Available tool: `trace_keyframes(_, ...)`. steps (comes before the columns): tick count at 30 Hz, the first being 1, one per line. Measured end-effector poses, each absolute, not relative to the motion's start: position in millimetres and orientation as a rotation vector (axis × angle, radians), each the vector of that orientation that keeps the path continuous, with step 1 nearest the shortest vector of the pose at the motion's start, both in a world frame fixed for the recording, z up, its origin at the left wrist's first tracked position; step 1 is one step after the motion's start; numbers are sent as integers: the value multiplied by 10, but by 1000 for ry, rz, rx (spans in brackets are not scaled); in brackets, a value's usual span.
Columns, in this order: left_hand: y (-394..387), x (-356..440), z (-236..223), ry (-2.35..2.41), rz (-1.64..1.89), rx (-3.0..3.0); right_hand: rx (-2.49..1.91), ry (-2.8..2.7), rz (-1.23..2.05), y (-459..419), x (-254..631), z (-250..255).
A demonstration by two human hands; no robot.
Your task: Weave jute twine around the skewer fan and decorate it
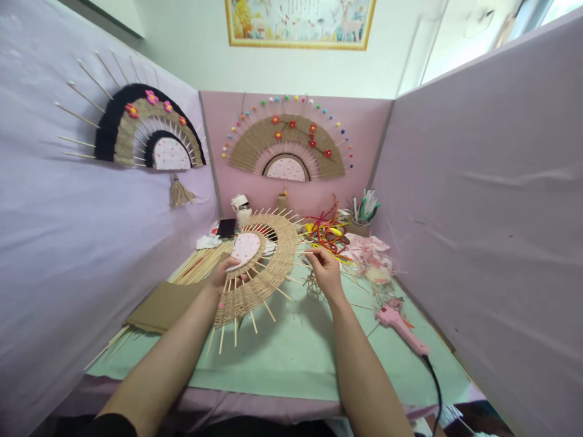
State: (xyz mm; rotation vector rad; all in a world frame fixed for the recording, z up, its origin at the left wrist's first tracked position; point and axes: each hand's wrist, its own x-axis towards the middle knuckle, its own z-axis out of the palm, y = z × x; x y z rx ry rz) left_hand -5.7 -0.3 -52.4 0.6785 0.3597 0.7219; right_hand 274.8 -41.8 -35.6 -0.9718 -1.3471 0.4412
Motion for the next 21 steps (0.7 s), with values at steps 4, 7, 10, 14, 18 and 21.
trace_keyframes(4,23,-81,-542,339,700,702,-983,-1480,116,-450,2823,-308)
trace_keyframes(7,30,-93,-542,352,680,696,-985,-1479,-45,-468,2873,-270)
trace_keyframes(10,21,-95,-532,389,674,685,-1008,-1419,-109,-483,2905,-244)
trace_keyframes(14,4,-99,-522,408,663,696,-1015,-1371,-122,-499,2912,-231)
trace_keyframes(18,0,-109,-513,385,642,701,-1018,-1347,-92,-508,2898,-229)
trace_keyframes(21,1,-114,-507,372,608,705,-1033,-1325,-43,-513,2888,-234)
